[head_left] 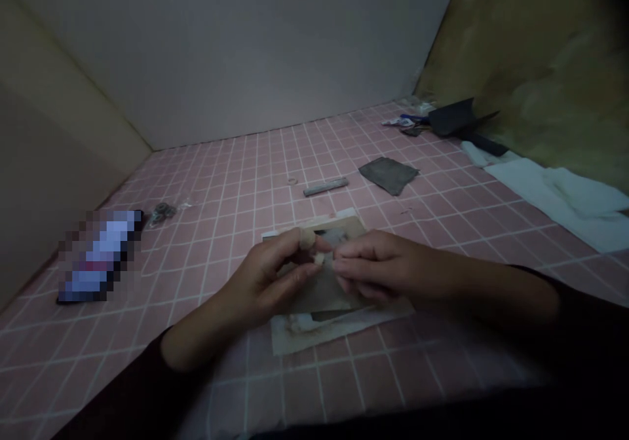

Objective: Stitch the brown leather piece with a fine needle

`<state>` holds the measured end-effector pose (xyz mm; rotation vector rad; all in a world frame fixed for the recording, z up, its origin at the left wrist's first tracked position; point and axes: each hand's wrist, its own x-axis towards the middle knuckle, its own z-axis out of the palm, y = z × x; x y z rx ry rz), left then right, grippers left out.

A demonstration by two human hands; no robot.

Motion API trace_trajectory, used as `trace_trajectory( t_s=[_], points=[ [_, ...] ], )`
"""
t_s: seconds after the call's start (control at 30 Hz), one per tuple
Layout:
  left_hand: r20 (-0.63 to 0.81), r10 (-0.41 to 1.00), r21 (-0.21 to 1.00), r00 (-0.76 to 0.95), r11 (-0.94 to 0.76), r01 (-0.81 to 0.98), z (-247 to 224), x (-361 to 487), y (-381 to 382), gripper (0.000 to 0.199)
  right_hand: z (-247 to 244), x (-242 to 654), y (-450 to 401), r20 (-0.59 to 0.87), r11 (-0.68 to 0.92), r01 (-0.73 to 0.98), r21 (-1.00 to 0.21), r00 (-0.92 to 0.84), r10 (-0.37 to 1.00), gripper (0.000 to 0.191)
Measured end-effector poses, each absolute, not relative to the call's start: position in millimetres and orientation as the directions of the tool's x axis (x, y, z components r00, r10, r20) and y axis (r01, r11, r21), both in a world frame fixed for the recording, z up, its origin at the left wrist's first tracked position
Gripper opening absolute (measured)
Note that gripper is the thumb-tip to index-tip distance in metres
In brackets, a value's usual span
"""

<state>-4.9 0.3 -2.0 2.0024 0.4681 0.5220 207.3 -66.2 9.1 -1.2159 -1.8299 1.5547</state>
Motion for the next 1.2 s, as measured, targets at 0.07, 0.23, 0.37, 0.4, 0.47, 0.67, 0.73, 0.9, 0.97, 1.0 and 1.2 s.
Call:
trace_trajectory(
  t_s=[0.07,0.23,0.37,0.4,0.47,0.67,0.73,0.9,0.97,1.0,1.2],
  points=[
    [0.161,0.513,0.903,0.843,-0.422,0.084,-0.3,-5.5,-0.6,0.018,11.0,209.9,-65.7,-0.308,-0.252,0.178,-0.951,-0.543,0.781,0.036],
    [0.159,0.531,0.885,0.832,-0.450,0.118,-0.4,-6.8,-1.2,0.019,11.0,206.8,-66.2,-0.214,-0.062,0.284,-0.957,-0.548,0.809,0.033],
    [0.142,0.568,0.862,0.811,-0.474,0.180,-2.5,-5.2,0.6,0.021,8.8,201.6,-66.7,0.054,0.321,0.567,-0.759,-0.436,0.898,0.024],
    [0.147,0.570,0.857,0.809,-0.481,0.183,-2.5,-4.7,1.0,0.021,8.7,201.7,-66.5,0.029,0.299,0.560,-0.773,-0.438,0.898,0.024],
    [0.171,0.554,0.854,0.815,-0.495,0.158,-1.5,-4.0,1.1,0.019,9.3,204.1,-65.8,-0.124,0.118,0.437,-0.892,-0.487,0.865,0.027],
    [0.209,0.524,0.858,0.826,-0.503,0.103,1.9,-4.5,-1.8,0.017,9.2,209.5,-64.1,-0.336,-0.308,0.147,-0.940,-0.557,0.760,0.035],
    [0.207,0.519,0.840,0.830,-0.529,0.122,0.9,-5.0,-1.5,0.017,7.8,206.8,-64.3,-0.272,-0.136,0.275,-0.952,-0.553,0.788,0.034],
    [0.180,0.540,0.804,0.822,-0.563,0.194,-2.4,-5.3,2.3,0.019,5.0,201.0,-65.8,0.049,0.321,0.565,-0.760,-0.442,0.896,0.023],
    [0.172,0.529,0.812,0.831,-0.554,0.185,-2.3,-5.2,2.8,0.017,5.5,202.9,-65.8,-0.082,0.167,0.469,-0.867,-0.465,0.882,0.025],
    [0.173,0.521,0.821,0.836,-0.545,0.170,-1.9,-5.1,2.6,0.017,6.1,204.5,-65.6,-0.173,0.029,0.381,-0.924,-0.487,0.856,0.027],
    [0.223,0.490,0.845,0.843,-0.529,0.084,-0.1,-5.3,1.2,0.017,10.7,209.1,-64.4,-0.335,-0.318,0.129,-0.939,-0.552,0.764,0.035]
  ],
)
